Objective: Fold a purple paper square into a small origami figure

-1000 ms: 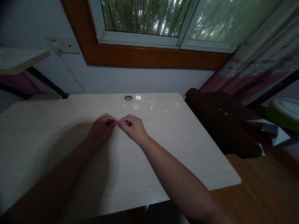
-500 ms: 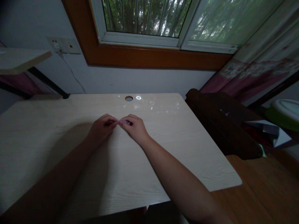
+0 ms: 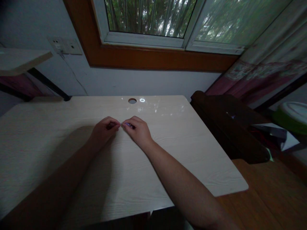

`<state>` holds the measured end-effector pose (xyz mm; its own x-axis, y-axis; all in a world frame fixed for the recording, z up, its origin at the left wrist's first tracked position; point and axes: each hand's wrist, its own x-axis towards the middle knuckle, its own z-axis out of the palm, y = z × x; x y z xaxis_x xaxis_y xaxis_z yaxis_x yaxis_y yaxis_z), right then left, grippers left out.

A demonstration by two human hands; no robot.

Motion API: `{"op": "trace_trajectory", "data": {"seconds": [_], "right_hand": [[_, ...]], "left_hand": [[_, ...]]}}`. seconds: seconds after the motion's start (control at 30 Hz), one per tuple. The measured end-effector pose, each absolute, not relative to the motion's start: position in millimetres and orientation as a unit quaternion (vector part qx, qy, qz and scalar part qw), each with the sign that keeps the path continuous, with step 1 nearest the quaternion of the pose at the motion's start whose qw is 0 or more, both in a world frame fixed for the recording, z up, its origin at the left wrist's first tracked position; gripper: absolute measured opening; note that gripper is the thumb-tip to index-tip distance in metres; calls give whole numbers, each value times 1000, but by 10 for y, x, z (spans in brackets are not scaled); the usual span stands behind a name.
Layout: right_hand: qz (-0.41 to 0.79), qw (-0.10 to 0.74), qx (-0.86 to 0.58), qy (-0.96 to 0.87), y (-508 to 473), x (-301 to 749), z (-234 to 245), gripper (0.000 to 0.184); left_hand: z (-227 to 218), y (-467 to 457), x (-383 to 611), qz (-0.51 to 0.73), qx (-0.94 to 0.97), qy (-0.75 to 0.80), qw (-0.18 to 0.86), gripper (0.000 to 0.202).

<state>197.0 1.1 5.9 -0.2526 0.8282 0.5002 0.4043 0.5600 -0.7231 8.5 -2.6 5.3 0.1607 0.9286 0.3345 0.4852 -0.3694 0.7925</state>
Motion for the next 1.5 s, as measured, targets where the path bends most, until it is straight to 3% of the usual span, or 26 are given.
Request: {"op": "trace_trajectory", "data": {"seconds": [0.17, 0.5, 0.77, 1.13, 1.5], "right_hand": [[222, 453, -395, -768, 13, 1977, 66, 11], [218, 453, -384, -774, 4, 1967, 58, 13], [318, 448, -413, -726, -7, 1946, 68, 13], [381, 454, -418, -689, 26, 1933, 47, 15], [540, 425, -387, -615, 56, 1952, 21, 25]], "left_hand": [[57, -34, 64, 413, 696, 489, 325, 21], [24, -19, 49, 425, 690, 479, 338, 19], [85, -31, 64, 433, 723, 469, 264, 17], [86, -16, 54, 425, 744, 461, 230, 12], [127, -44, 64, 421, 744, 465, 230, 15]]}}
